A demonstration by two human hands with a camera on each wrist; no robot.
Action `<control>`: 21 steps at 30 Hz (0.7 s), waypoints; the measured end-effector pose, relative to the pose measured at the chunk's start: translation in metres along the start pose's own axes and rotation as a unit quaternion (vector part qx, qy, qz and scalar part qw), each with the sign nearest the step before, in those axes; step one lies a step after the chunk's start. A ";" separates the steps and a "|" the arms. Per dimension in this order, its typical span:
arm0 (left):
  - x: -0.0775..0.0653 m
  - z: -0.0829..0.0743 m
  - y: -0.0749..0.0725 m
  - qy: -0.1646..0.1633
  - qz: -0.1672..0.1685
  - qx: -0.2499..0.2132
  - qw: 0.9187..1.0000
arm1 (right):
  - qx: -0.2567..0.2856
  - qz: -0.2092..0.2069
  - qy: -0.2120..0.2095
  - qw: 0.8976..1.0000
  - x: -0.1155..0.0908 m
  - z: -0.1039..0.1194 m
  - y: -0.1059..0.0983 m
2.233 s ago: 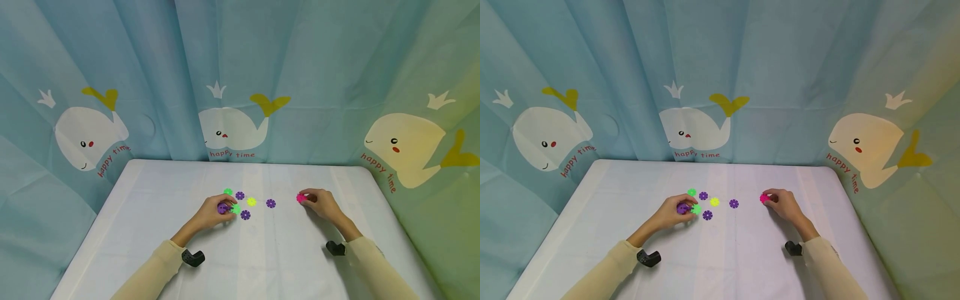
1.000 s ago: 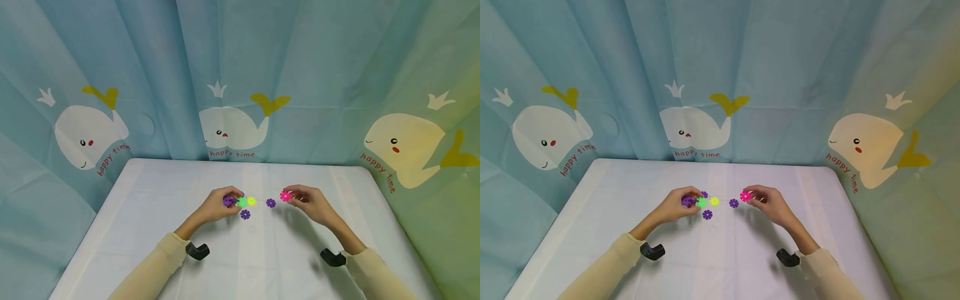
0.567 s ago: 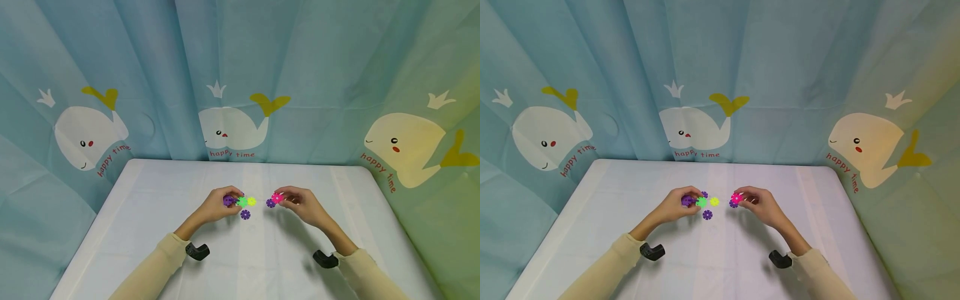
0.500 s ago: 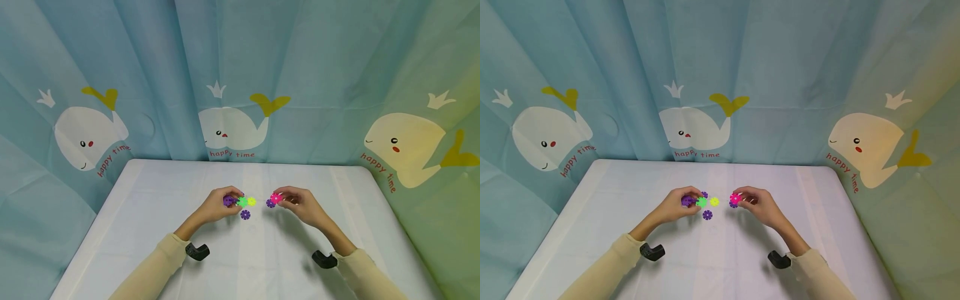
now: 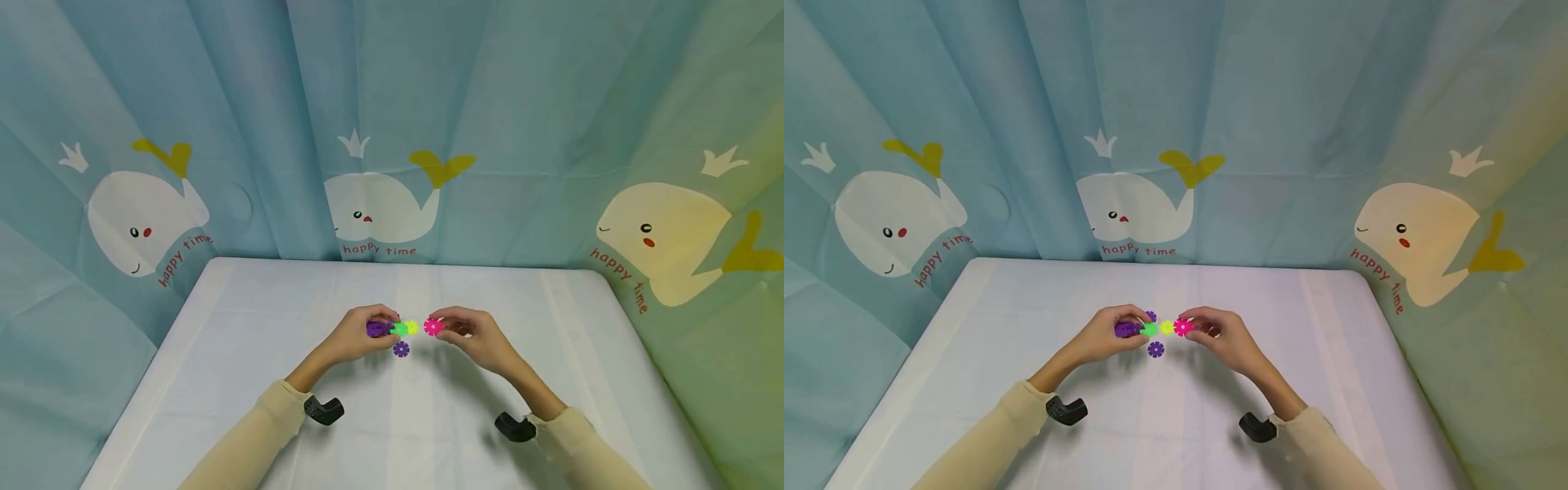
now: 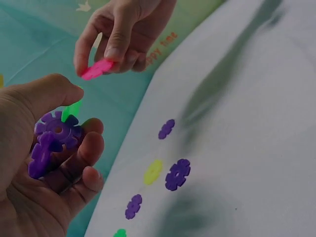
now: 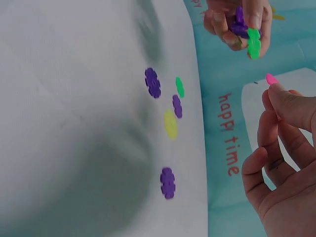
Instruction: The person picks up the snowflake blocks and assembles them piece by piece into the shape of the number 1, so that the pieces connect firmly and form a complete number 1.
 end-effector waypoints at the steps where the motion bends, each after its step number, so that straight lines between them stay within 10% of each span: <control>1: 0.000 0.000 0.001 0.000 0.003 -0.003 1.000 | 0.001 0.001 -0.002 1.000 0.001 0.001 0.002; 16: -0.001 0.006 0.004 -0.009 0.011 -0.017 1.000 | 0.000 -0.012 -0.038 0.999 0.007 0.052 0.012; 21: -0.001 0.008 0.006 -0.015 0.016 -0.025 0.999 | 0.001 -0.020 -0.047 0.999 0.009 0.028 0.023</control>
Point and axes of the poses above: each hand's wrist, its own x-axis towards the middle knuckle, its own y-axis out of the palm, z = x × y, the point moved 8 cm from there along x, towards the middle knuckle, and after that the axes turned 8 degrees about -x, right-handed, at the moved point
